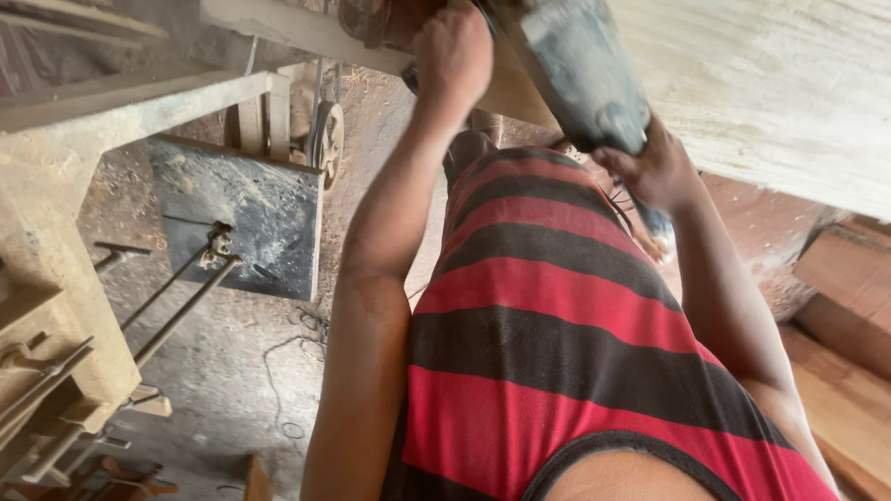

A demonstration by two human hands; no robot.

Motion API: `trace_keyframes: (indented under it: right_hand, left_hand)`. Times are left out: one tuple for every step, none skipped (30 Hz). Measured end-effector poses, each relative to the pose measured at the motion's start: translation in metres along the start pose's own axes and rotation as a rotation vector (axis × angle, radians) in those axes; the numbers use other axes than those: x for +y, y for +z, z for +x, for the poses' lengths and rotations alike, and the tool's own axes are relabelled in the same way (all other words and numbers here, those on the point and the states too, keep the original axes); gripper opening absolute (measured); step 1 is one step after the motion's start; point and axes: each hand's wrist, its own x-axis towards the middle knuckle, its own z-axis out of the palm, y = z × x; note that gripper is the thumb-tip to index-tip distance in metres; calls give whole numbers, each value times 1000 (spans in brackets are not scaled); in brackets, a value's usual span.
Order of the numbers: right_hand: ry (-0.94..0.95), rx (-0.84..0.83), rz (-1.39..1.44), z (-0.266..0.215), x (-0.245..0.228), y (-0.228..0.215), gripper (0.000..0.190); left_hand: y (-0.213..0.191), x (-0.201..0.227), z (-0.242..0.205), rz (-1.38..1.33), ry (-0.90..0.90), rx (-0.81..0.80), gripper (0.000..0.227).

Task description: The person sands a long wooden plank using a handheld electric sander, moving it along the surface while holding the plank with the other hand. The person then switches to a larger angle grinder to continue smoothing the plank's surface.

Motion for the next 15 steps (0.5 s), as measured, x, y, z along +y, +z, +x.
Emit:
trace_keyframes:
  right_hand:
    - [8,6,33,1,-8,-1,97]
    - [16,12,66,2,-13,-2,98]
    - [23,19,95,1,-16,-4,99]
    - [8,17,90,-2,-16,-4,99]
    - [-10,16,79,-3,-14,-8,98]
    - [-28,15,67,-4,-9,-10,98]
    - [-20,28,90,-9,-2,-11,99]
    - [-13,41,112,-16,7,-12,99]
    - [-12,45,127,-20,17,-13,100]
    - [16,70,116,-28,28,-13,98]
    - [36,89,101,-36,39,-13,97]
    - [56,109,85,-46,50,-13,95]
    - [95,107,126,-53,60,-14,92]
    - [135,104,166,-60,70,-14,90]
    - [178,103,211,-68,81,-13,87]
  left_hand:
    - [-3,-7,7,-102,16,-6,24]
    - [-6,-13,11,-81,89,63,22]
    - [-9,-16,14,-65,161,134,20]
    - [-11,-17,14,-50,234,205,18]
    - [-11,-14,16,-73,245,219,17]
    - [-10,-8,18,-97,256,233,17]
    - [-7,-1,13,-122,257,242,17]
    - [-2,9,9,-152,178,119,18]
    - [5,22,5,-179,88,2,21]
    - [12,36,-1,-207,0,-116,23]
    - [17,49,-4,-187,57,-115,23]
    - [23,63,-10,-166,114,-115,24]
    - [27,79,-14,-109,117,-66,18]
    - [30,94,-17,-52,119,-19,14]
    - [31,107,-22,-82,127,-61,15]
